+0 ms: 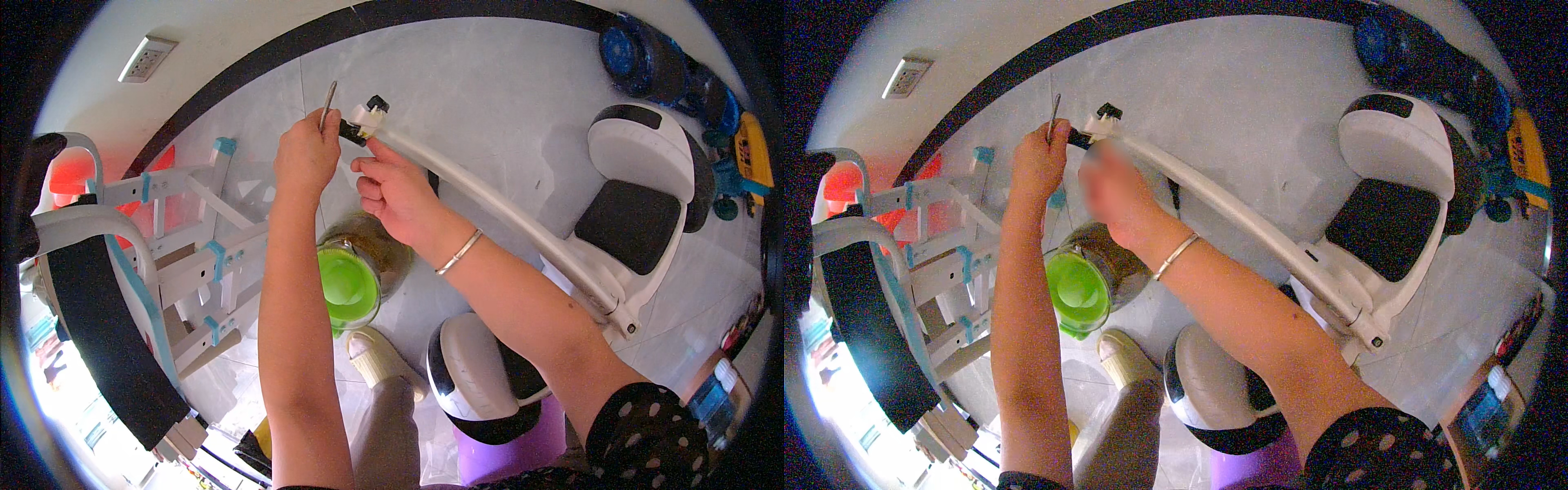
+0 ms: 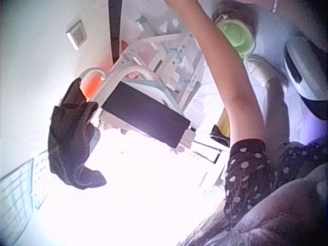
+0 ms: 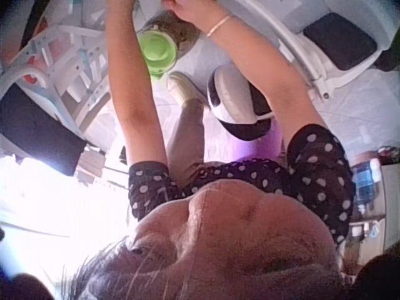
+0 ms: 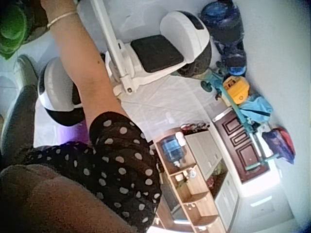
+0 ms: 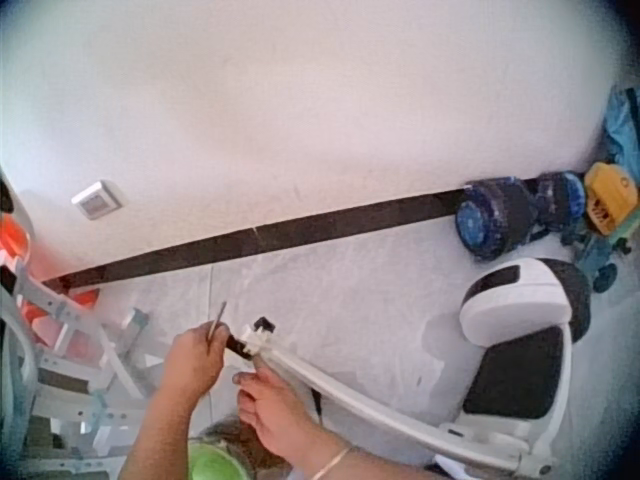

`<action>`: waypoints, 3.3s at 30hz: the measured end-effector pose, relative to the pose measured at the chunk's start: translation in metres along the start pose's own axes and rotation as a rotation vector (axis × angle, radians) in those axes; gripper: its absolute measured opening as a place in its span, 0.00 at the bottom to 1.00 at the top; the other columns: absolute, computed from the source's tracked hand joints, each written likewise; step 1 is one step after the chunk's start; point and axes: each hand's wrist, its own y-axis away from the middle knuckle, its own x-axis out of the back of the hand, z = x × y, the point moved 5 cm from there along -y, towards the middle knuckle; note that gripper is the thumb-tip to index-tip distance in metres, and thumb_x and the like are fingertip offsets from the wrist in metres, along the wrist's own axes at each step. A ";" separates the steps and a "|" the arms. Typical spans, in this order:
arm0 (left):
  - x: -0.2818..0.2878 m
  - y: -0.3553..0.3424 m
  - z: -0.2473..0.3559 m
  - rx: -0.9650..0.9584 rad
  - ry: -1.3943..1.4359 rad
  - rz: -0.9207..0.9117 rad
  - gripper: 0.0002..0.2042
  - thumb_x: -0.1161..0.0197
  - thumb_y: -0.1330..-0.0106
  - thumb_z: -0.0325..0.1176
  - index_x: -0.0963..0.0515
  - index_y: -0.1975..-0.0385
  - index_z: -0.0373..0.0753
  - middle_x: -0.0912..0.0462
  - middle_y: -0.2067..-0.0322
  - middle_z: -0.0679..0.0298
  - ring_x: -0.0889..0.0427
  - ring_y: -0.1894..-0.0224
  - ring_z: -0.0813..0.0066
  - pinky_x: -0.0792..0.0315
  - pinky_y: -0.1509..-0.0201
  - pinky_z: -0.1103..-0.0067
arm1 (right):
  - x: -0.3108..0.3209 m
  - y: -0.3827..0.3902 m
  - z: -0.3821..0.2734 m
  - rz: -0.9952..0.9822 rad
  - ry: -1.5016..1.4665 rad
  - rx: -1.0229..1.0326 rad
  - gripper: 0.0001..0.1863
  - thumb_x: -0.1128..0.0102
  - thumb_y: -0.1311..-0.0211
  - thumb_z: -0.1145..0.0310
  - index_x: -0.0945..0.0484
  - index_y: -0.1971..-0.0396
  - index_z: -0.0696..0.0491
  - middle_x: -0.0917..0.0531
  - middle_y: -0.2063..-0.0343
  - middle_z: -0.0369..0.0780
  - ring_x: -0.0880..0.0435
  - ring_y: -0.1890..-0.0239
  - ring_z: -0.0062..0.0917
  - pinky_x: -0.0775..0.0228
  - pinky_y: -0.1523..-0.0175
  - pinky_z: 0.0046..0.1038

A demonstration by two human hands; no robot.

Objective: The person uses a screwdriver to work on the handlebar assembly of a white scooter, then moves to a kitchen area before returning to sit on a stool and continue tightening a screw on the scooter's post.

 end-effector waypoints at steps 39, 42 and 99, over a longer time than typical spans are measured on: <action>0.002 -0.002 -0.008 0.067 -0.121 -0.062 0.19 0.52 0.35 0.51 0.21 0.59 0.46 0.18 0.67 0.51 0.21 0.61 0.47 0.28 0.57 0.60 | 0.028 -0.004 0.019 -0.029 0.335 0.069 0.28 0.57 0.37 0.71 0.41 0.35 0.46 0.29 0.80 0.33 0.41 0.84 0.15 0.46 0.79 0.19; 0.005 -0.002 0.002 0.068 -0.122 -0.061 0.19 0.52 0.34 0.51 0.21 0.59 0.45 0.18 0.68 0.50 0.21 0.61 0.47 0.28 0.57 0.60 | 0.018 0.008 0.005 0.020 0.027 -0.016 0.29 0.58 0.36 0.72 0.46 0.34 0.44 0.30 0.79 0.30 0.47 0.85 0.12 0.56 0.81 0.16; 0.083 0.176 0.034 0.147 0.679 -0.240 0.19 0.56 0.29 0.44 0.26 0.54 0.34 0.25 0.78 0.63 0.27 0.80 0.73 0.34 0.75 0.79 | -0.026 0.070 0.023 -0.529 0.696 0.079 0.31 0.50 0.45 0.79 0.41 0.39 0.52 0.21 0.63 0.38 0.22 0.57 0.28 0.30 0.50 0.26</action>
